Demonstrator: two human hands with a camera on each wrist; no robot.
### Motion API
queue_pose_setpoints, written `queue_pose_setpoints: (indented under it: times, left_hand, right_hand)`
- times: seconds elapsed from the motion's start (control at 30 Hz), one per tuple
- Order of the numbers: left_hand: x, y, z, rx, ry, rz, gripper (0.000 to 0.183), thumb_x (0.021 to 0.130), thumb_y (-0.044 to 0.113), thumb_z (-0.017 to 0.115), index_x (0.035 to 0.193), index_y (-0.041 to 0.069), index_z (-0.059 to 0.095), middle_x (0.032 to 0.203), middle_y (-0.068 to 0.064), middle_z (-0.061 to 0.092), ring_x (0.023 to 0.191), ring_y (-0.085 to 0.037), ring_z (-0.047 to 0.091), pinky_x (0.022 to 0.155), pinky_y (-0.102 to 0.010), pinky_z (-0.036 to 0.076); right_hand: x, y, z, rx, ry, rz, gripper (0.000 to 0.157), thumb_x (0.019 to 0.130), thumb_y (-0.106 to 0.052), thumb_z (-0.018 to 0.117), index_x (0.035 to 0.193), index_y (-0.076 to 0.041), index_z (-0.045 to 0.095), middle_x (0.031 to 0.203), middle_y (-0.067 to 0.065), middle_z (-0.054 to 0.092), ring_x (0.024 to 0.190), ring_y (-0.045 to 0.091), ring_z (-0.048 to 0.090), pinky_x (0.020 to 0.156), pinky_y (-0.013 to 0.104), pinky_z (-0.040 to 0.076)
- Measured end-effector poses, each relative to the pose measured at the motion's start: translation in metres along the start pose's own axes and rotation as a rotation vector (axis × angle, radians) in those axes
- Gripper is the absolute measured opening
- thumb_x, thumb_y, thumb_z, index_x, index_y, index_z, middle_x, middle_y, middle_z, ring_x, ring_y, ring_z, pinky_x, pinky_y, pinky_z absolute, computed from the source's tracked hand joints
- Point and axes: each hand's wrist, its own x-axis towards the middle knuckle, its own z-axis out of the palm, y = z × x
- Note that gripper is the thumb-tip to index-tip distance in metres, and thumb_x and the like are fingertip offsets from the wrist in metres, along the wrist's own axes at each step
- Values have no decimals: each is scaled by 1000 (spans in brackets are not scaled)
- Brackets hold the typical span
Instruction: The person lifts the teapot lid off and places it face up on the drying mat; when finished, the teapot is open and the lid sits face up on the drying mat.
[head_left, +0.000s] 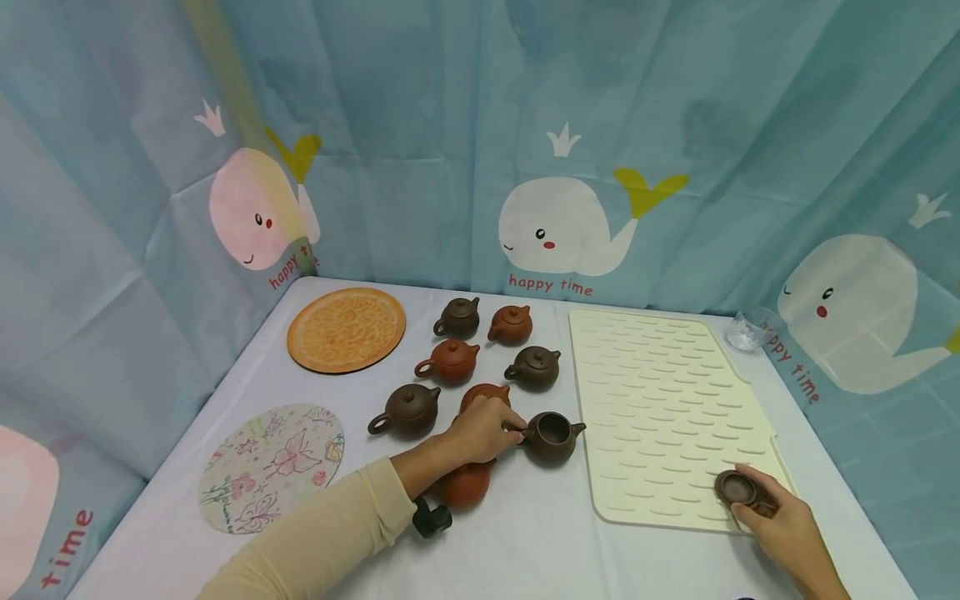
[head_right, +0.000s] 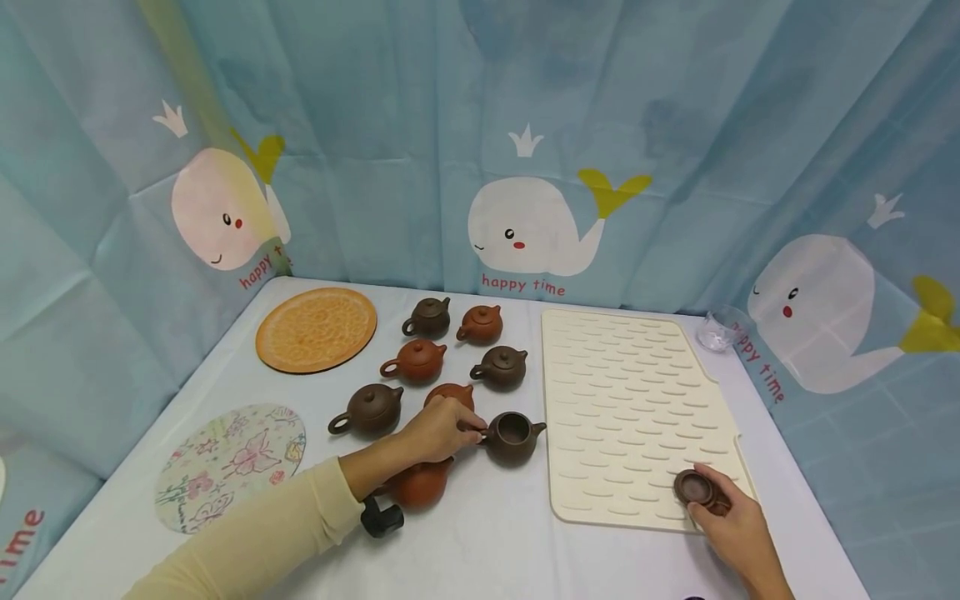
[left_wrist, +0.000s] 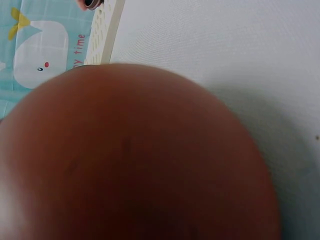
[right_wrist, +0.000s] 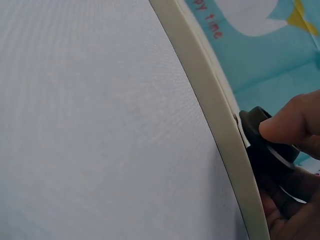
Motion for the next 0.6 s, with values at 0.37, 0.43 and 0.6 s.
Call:
queue_pose_setpoints:
  times: [0.37, 0.43, 0.6]
  left_hand:
    - [0, 1, 0, -4, 4, 1, 18, 85, 11, 74, 102, 13, 78, 95, 5, 72, 96, -9, 61, 78, -26, 49]
    - [0, 1, 0, -3, 6, 2, 18, 85, 11, 74, 102, 13, 78, 95, 6, 72, 96, -9, 61, 77, -25, 48]
    - [-1, 1, -3, -23, 13, 0, 19, 85, 12, 74, 104, 12, 77, 95, 5, 72, 92, -8, 60, 75, -25, 48]
  right_hand:
    - [0, -1, -1, -37, -26, -6, 59, 81, 2, 74, 133, 11, 48, 123, 39, 49, 87, -17, 42, 64, 14, 46]
    - [0, -1, -2, -36, -25, -5, 60, 81, 0, 74, 133, 11, 47, 124, 39, 48, 87, -18, 41, 64, 13, 46]
    - [1, -3, -4, -61, 7, -8, 61, 82, -6, 76, 134, 10, 47, 120, 37, 52, 85, -16, 42, 63, 12, 44]
